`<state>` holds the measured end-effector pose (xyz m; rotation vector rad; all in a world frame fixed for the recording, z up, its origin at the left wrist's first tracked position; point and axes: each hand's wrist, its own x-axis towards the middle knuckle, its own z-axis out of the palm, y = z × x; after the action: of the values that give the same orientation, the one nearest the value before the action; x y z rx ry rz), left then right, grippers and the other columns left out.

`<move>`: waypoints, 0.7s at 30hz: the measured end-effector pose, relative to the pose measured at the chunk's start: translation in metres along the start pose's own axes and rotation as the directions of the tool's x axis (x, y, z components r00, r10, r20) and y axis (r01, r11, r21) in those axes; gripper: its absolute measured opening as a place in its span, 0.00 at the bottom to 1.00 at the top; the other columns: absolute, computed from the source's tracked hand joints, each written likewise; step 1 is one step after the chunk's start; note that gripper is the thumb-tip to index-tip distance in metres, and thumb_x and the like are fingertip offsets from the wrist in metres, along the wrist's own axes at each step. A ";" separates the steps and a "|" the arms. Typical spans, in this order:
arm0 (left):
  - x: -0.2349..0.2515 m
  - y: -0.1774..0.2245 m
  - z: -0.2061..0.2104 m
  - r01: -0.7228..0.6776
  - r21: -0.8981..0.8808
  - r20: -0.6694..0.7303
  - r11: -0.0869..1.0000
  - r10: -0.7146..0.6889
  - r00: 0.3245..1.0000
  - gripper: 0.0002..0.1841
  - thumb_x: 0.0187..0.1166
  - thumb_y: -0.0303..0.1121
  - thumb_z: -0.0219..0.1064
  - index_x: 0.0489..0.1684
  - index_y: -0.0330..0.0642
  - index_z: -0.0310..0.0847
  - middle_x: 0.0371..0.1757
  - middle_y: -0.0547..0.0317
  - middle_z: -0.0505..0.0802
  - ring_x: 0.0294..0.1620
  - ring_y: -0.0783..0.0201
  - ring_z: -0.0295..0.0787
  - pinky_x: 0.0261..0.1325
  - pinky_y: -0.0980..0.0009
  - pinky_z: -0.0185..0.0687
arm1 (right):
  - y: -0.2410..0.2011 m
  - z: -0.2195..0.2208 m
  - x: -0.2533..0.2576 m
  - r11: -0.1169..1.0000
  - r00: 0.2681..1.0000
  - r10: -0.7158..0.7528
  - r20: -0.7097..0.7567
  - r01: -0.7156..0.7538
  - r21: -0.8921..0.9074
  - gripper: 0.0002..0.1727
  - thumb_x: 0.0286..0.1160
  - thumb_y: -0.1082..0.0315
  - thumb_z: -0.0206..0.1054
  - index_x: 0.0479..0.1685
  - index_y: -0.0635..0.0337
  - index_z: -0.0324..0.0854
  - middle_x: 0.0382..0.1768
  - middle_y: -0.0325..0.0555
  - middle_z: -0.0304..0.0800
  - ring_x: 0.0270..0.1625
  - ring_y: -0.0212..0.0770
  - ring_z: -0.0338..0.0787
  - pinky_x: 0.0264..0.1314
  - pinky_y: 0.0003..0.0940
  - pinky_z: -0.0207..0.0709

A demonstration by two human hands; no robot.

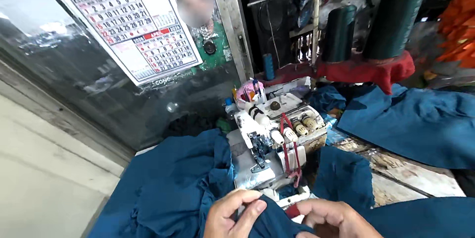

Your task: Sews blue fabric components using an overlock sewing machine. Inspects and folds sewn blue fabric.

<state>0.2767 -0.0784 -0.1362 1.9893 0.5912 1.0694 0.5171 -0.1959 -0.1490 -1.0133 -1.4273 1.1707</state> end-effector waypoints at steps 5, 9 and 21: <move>0.015 -0.021 0.001 0.020 0.191 -0.042 0.981 -0.012 0.999 0.08 0.79 0.30 0.73 0.50 0.42 0.93 0.45 0.63 0.98 0.44 0.67 0.96 0.52 0.68 0.96 | 0.021 -0.001 0.018 0.997 0.993 0.052 -0.105 -0.056 -0.043 0.15 0.80 0.65 0.72 0.62 0.57 0.87 0.42 0.43 0.97 0.32 0.43 0.97 0.34 0.43 0.95; 0.018 -0.011 -0.007 -0.039 0.313 0.005 0.949 0.039 0.999 0.11 0.84 0.31 0.67 0.58 0.44 0.90 0.50 0.65 0.95 0.51 0.67 0.92 0.58 0.66 0.92 | 0.013 -0.001 0.020 1.000 0.996 0.023 -0.080 -0.025 -0.017 0.15 0.80 0.65 0.72 0.62 0.57 0.87 0.43 0.43 0.97 0.34 0.43 0.97 0.35 0.43 0.96; 0.062 -0.059 -0.002 -0.174 0.668 0.108 0.724 0.137 0.985 0.11 0.83 0.47 0.69 0.50 0.55 0.93 0.47 0.78 0.96 0.47 0.82 0.92 0.51 0.76 0.92 | 0.059 0.032 0.044 0.961 0.922 0.252 -0.294 -0.202 0.191 0.11 0.80 0.62 0.72 0.50 0.58 0.87 0.35 0.46 0.96 0.27 0.47 0.96 0.29 0.45 0.95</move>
<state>0.3062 0.0000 -0.1541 2.7377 0.8914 0.9721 0.4797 -0.1474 -0.2003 -1.2169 -0.9677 1.2030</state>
